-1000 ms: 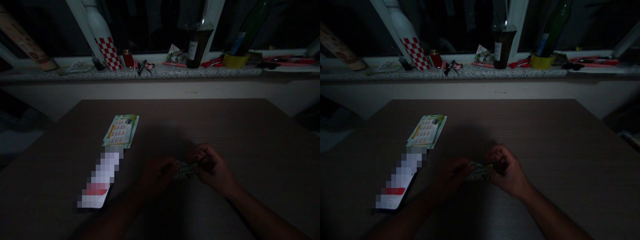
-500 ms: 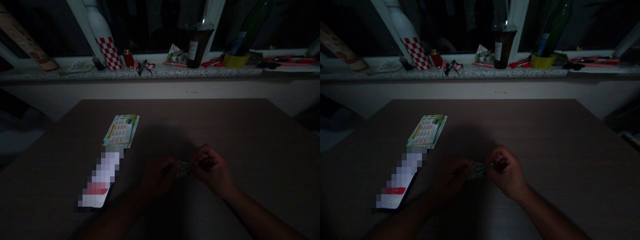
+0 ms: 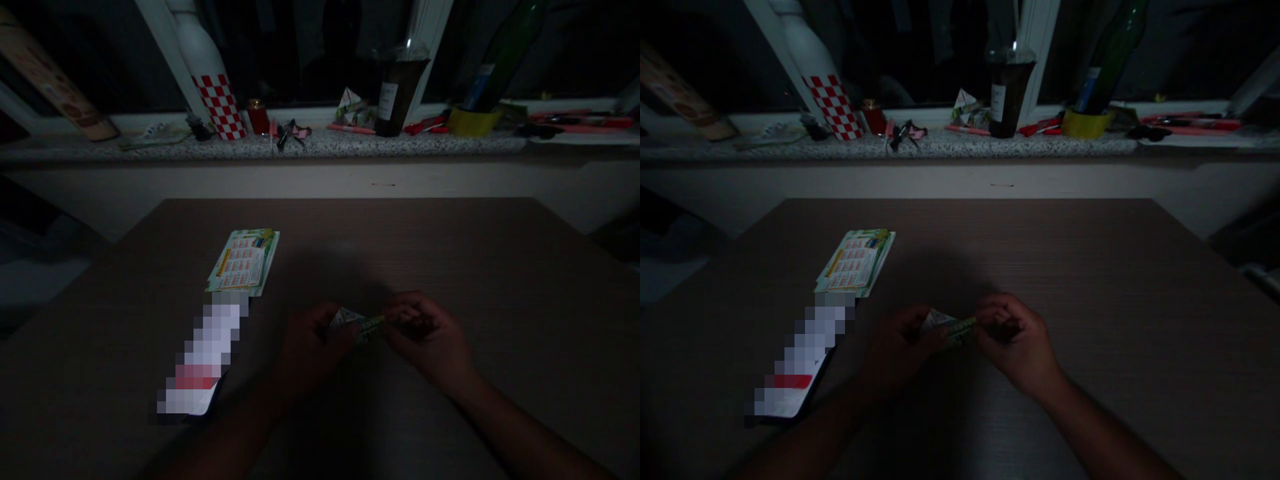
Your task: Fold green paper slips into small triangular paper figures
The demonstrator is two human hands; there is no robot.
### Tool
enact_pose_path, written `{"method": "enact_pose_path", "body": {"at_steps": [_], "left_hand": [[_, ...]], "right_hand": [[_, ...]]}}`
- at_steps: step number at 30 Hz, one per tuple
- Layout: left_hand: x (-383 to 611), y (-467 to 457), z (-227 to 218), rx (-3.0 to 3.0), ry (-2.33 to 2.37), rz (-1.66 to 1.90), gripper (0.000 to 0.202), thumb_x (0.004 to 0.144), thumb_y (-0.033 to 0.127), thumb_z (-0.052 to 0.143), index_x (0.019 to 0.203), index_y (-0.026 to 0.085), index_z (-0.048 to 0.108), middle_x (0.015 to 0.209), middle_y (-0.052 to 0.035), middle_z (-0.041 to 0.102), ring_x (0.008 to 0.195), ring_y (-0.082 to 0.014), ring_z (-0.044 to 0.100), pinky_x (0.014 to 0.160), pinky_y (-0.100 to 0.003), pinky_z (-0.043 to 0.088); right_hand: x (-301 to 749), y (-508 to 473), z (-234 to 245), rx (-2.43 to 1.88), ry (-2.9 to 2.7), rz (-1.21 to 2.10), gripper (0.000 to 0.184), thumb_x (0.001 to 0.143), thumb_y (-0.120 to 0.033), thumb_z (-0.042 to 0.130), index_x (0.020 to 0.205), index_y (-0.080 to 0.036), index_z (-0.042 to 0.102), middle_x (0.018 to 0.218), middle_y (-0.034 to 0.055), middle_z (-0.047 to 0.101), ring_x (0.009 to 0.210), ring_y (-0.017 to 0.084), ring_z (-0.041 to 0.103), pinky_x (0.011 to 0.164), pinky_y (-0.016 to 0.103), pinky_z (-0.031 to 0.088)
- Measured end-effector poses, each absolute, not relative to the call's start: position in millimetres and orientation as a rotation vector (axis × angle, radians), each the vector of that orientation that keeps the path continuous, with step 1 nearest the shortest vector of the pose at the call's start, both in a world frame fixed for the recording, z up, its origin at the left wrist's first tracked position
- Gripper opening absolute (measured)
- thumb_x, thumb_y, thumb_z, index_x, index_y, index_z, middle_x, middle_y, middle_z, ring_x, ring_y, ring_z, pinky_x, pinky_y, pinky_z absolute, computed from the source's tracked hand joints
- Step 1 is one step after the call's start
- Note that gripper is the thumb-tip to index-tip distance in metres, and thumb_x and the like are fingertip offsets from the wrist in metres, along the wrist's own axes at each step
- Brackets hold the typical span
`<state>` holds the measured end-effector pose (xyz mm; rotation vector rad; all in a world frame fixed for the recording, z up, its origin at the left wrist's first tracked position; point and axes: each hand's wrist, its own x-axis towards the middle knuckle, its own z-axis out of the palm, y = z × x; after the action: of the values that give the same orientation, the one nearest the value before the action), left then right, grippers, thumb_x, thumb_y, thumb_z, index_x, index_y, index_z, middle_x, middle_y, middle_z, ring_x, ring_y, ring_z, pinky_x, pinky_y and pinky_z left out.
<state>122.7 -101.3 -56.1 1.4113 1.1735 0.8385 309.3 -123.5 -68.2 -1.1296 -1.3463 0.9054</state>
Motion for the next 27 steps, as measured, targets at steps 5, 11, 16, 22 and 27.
{"method": "enact_pose_path", "body": {"at_steps": [5,11,16,22,27], "left_hand": [[125,-97,-56,1.189,1.114,0.699,0.023,0.069,0.034,0.074,0.076,0.013,0.070,0.065,-0.0001,0.064,0.057,-0.0100,0.053,0.053,-0.020,0.038],[124,-95,-55,1.109,1.118,0.667,0.027,0.067,0.039,0.075,0.068,0.013,0.068,0.059,0.0010,0.061,0.052,-0.0088,0.049,0.051,-0.020,0.035],[123,-95,-55,1.137,1.065,0.670,0.027,0.067,0.038,0.075,0.066,0.012,0.067,0.056,0.0022,0.057,0.050,-0.0073,0.046,0.049,-0.019,0.033],[122,-95,-55,1.019,1.023,0.689,0.025,0.065,0.035,0.077,0.067,0.012,0.067,0.060,0.0003,0.061,0.052,-0.0081,0.049,0.050,-0.020,0.037],[120,-95,-55,1.064,1.022,0.629,0.026,0.062,0.035,0.079,0.065,0.012,0.067,0.057,0.0005,0.060,0.050,-0.0084,0.049,0.048,-0.020,0.035]], "right_hand": [[310,-124,-66,-1.157,-1.428,0.894,0.025,0.072,-0.015,0.070,0.095,-0.022,0.064,0.077,0.0024,0.073,0.069,0.016,0.069,0.062,0.026,0.056],[317,-119,-69,-1.126,-1.321,1.231,0.014,0.078,-0.028,0.067,0.088,-0.020,0.072,0.075,0.0028,0.074,0.063,0.014,0.067,0.056,0.023,0.054],[316,-120,-68,-1.139,-1.505,1.158,0.010,0.080,-0.025,0.066,0.083,-0.020,0.074,0.074,0.0032,0.074,0.062,0.015,0.067,0.055,0.024,0.053],[319,-122,-62,-1.022,-1.842,0.730,0.021,0.081,-0.015,0.063,0.098,-0.023,0.073,0.082,0.0052,0.073,0.068,0.018,0.067,0.059,0.029,0.053],[323,-120,-60,-1.036,-1.669,1.058,0.018,0.087,-0.027,0.058,0.081,-0.020,0.074,0.077,0.0050,0.070,0.067,0.017,0.063,0.057,0.028,0.049]]}}
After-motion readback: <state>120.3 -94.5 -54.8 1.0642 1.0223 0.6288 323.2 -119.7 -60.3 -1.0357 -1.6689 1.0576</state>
